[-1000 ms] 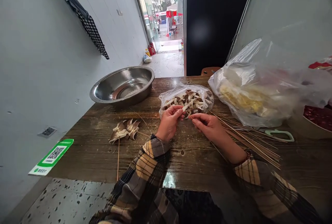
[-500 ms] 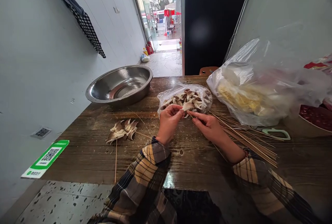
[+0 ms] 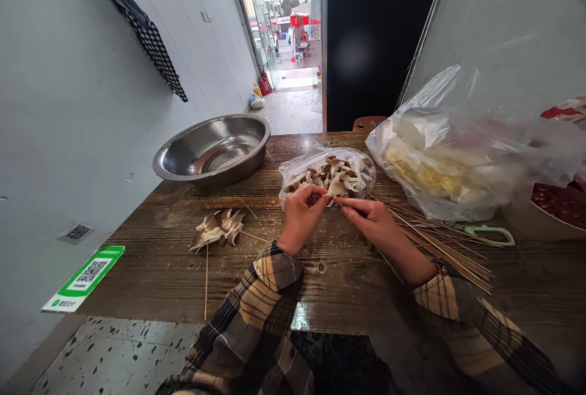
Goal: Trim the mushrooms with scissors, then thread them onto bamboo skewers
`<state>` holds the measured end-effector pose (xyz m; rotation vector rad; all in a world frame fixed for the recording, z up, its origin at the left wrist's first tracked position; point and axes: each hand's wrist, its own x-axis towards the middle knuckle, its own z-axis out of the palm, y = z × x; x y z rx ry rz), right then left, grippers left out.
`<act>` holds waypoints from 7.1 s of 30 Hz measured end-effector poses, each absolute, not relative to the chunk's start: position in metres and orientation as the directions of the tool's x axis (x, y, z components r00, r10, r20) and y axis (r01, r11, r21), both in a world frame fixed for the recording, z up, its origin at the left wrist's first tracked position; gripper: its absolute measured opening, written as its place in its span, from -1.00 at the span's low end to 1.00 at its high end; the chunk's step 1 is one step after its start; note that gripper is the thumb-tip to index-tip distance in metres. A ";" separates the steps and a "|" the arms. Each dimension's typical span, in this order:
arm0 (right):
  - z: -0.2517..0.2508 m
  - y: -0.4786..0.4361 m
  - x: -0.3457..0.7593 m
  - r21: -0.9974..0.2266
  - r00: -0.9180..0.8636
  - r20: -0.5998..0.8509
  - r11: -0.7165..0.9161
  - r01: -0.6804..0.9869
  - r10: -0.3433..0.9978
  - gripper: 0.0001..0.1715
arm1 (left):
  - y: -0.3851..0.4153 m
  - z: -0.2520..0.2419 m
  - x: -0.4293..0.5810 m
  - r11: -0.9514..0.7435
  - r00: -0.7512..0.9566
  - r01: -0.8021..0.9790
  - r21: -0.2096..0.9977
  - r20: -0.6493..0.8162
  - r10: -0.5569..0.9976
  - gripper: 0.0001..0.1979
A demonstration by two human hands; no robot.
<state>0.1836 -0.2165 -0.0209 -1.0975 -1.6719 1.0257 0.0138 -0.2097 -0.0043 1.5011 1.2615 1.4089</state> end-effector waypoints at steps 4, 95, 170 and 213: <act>-0.020 -0.217 0.182 -0.976 -0.203 0.129 0.161 0.148 0.971 -0.58 | -0.210 -0.003 0.014 -0.266 -0.083 0.167 0.949 0.283 0.956 -0.90; -0.023 -0.219 0.182 -0.889 -0.263 0.268 0.343 0.303 0.927 -0.65 | -0.195 -0.013 -0.001 -0.012 0.021 -0.485 0.874 0.025 0.999 -0.67; -0.027 -0.223 0.175 -0.846 -0.252 0.318 0.394 0.360 0.914 -0.72 | -0.199 -0.018 0.007 0.095 0.070 -0.479 0.872 -0.069 0.995 -0.69; -0.027 -0.207 0.194 -0.908 0.049 0.347 0.322 0.270 0.937 -0.66 | -0.188 -0.038 0.004 -0.382 0.124 0.577 0.722 0.385 0.914 -0.84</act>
